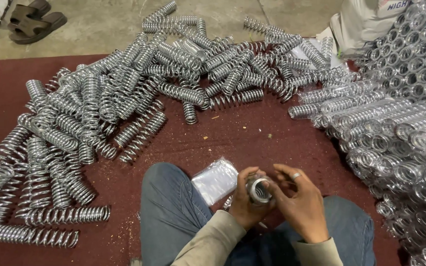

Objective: The person is sitting on the floor, picking up metal springs from a large pile and placing them into small plastic bags.

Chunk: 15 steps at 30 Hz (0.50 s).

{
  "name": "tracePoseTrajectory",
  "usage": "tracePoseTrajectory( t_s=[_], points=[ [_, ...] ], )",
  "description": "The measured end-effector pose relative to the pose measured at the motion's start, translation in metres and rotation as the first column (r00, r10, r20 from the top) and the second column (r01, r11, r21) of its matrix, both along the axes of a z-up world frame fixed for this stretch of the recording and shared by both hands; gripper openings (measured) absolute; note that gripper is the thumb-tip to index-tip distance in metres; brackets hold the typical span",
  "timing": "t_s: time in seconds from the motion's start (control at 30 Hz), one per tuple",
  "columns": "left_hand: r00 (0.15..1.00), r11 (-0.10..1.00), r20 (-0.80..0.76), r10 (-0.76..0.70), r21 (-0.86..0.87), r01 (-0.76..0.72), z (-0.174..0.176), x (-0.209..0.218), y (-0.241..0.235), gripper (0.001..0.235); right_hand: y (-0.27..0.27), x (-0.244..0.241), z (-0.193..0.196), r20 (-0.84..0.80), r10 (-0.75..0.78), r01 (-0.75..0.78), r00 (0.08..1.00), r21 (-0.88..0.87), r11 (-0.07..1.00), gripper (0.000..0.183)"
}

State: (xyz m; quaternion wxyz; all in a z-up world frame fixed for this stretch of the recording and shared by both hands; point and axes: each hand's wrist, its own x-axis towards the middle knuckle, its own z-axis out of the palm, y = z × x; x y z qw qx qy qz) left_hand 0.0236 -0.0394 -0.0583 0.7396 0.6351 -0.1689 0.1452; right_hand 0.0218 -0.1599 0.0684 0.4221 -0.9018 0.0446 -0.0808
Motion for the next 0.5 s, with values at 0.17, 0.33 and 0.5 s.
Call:
tracePoseTrajectory(
  t_s=[0.17,0.33,0.5],
  points=[
    [0.841,0.935,-0.528,0.121,0.346,0.082,0.000,0.001,-0.001,0.033,-0.012,-0.001,-0.047,-0.296,-0.018,0.095,0.955,0.247,0.964,0.018],
    [0.996,0.973,0.076,0.056,0.218,-0.071,0.025,-0.004,0.002,0.042,-0.009,-0.004,-0.024,-0.047,-0.047,0.066,0.998,0.574,0.816,0.013],
    [0.983,0.962,0.142,0.119,0.230,-0.150,0.081,-0.016,0.005,0.053,-0.005,-0.015,0.023,0.155,0.062,-0.123,0.986,0.423,0.898,0.011]
  ],
)
